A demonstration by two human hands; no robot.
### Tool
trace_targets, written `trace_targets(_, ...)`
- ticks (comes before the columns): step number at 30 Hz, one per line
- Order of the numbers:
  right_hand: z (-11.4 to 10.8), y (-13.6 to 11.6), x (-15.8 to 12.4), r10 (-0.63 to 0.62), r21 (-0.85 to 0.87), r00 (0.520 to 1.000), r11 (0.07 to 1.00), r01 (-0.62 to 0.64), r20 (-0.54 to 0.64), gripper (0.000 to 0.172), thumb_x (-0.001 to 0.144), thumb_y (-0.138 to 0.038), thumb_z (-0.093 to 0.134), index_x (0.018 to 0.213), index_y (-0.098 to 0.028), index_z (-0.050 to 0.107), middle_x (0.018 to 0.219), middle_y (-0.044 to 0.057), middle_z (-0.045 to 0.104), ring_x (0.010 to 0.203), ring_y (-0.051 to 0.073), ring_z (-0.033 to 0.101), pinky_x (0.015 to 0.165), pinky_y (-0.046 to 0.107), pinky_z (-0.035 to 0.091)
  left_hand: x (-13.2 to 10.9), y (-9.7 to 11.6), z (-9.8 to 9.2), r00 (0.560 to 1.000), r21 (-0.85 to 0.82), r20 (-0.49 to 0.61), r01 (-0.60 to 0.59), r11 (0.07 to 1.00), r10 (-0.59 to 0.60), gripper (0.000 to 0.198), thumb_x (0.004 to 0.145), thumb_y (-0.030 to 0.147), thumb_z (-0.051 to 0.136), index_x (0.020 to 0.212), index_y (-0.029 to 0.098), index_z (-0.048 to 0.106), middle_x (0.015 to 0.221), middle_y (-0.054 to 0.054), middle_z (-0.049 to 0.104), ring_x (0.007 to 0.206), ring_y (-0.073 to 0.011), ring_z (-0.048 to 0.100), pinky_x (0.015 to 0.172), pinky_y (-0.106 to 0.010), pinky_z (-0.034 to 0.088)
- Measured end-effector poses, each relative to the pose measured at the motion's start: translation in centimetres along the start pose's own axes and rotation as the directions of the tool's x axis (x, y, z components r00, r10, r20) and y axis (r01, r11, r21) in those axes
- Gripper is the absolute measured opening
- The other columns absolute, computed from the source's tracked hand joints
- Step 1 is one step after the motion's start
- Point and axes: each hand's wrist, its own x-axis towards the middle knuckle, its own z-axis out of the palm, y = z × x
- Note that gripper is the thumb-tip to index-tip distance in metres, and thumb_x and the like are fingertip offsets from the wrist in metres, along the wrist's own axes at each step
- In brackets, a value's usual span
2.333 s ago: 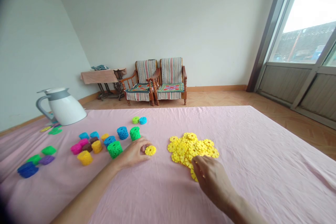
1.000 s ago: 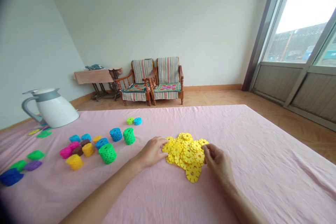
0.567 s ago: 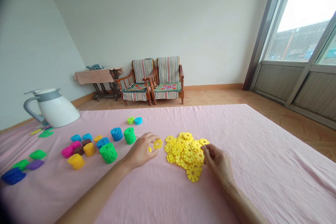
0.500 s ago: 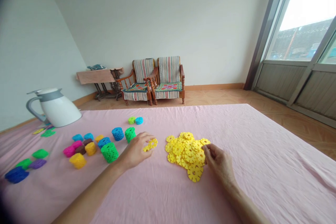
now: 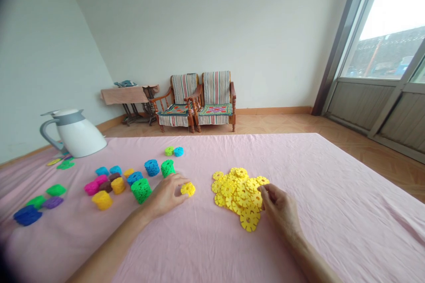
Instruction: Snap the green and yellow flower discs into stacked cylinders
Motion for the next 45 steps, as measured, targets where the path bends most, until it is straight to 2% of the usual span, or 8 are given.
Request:
trace_targets(10, 0.1, 0.5, 0.1, -0.007, -0.003, 1.0, 1.0, 0.007, 0.001, 0.029, 0.08, -0.043, 0.044, 0.073, -0.018, 0.058, 0.049, -0.003, 0.052, 0.047, 0.012, 0.049, 0.047, 0.022, 0.035, -0.1, -0.1, 0.2, 1.0, -0.005, 0.021, 0.008, 1.0, -0.008, 0.024, 0.068, 0.012, 0.057, 0.089, 0.022, 0.066, 0.087, -0.002, 0.065, 0.087, -0.0195, 0.055, 0.08, -0.028, 0.039)
trace_targets(17, 0.2, 0.5, 0.3, -0.026, 0.005, 1.0, 1.0, 0.026, -0.008, 0.029, 0.08, -0.041, 0.044, 0.073, -0.018, 0.059, 0.05, -0.003, 0.054, 0.047, 0.013, 0.051, 0.048, 0.022, 0.035, 0.3, -0.5, 0.3, 0.996, -0.045, -0.088, 0.02, 0.999, -0.024, 0.03, 0.069, 0.02, 0.062, 0.099, 0.02, 0.064, 0.101, -0.005, 0.064, 0.096, -0.021, 0.055, 0.087, -0.031, 0.04)
trace_targets(22, 0.4, 0.6, 0.3, -0.044, 0.027, 0.999, 0.999, 0.044, -0.004, 0.032, 0.082, -0.042, 0.042, 0.071, -0.018, 0.058, 0.049, -0.003, 0.052, 0.046, 0.012, 0.049, 0.047, 0.023, 0.034, 1.8, 2.3, 1.3, 0.998, -0.133, -0.048, -0.042, 0.99, 0.036, 0.025, 0.072, 0.019, 0.061, 0.096, 0.02, 0.065, 0.093, -0.003, 0.065, 0.085, -0.0181, 0.058, 0.081, -0.029, 0.043)
trace_targets(28, 0.4, 0.7, 0.3, -0.048, 0.064, 0.999, 0.997, 0.049, -0.01, 0.033, 0.082, -0.044, 0.043, 0.073, -0.017, 0.06, 0.049, -0.002, 0.052, 0.046, 0.012, 0.049, 0.046, 0.022, 0.034, 4.0, 6.2, 4.8, 0.985, -0.163, 0.024, -0.162, 0.973, 0.168, 0.037, 0.069, 0.025, 0.068, 0.105, 0.02, 0.064, 0.098, -0.005, 0.062, 0.094, -0.0205, 0.056, 0.085, -0.029, 0.043)
trace_targets(32, 0.4, 0.6, 0.3, -0.037, 0.068, 0.999, 0.997, 0.038, -0.004, 0.034, 0.082, -0.045, 0.042, 0.072, -0.017, 0.06, 0.049, -0.003, 0.051, 0.047, 0.013, 0.05, 0.045, 0.022, 0.034, 4.8, 6.9, 6.3, 0.986, -0.125, -0.018, -0.166, 0.978, 0.165, 0.034, 0.068, 0.028, 0.069, 0.1, 0.021, 0.064, 0.093, -0.005, 0.061, 0.091, -0.0208, 0.056, 0.083, -0.03, 0.044)
trace_targets(36, 0.4, 0.5, 0.3, -0.037, 0.067, 0.999, 0.997, 0.037, -0.003, 0.035, 0.082, -0.045, 0.042, 0.074, -0.016, 0.061, 0.05, -0.003, 0.05, 0.047, 0.013, 0.049, 0.045, 0.022, 0.033, 5.1, 7.1, 6.9, 0.987, -0.11, -0.035, -0.161, 0.981, 0.158, 0.03, 0.067, 0.027, 0.068, 0.096, 0.02, 0.065, 0.091, -0.005, 0.061, 0.089, -0.0209, 0.055, 0.081, -0.029, 0.044)
trace_targets(40, 0.3, 0.5, 0.3, -0.031, 0.07, 1.0, 0.997, 0.031, -0.003, 0.035, 0.082, -0.044, 0.042, 0.076, -0.016, 0.062, 0.049, -0.003, 0.051, 0.047, 0.013, 0.05, 0.045, 0.022, 0.034, 4.9, 7.2, 6.1, 0.989, -0.129, -0.066, -0.139, 0.982, 0.131, 0.029, 0.065, 0.023, 0.067, 0.094, 0.018, 0.064, 0.092, -0.006, 0.061, 0.088, -0.0204, 0.056, 0.079, -0.029, 0.045)
trace_targets(45, 0.4, 0.6, 0.3, -0.046, 0.061, 0.999, 0.997, 0.046, -0.006, 0.035, 0.082, -0.046, 0.042, 0.076, -0.017, 0.061, 0.049, -0.003, 0.052, 0.047, 0.013, 0.052, 0.046, 0.022, 0.035, 3.7, 5.1, 2.2, 0.991, -0.14, -0.119, -0.076, 0.987, 0.059, 0.031, 0.066, 0.017, 0.062, 0.098, 0.019, 0.063, 0.096, -0.004, 0.061, 0.089, -0.0187, 0.056, 0.081, -0.028, 0.044)
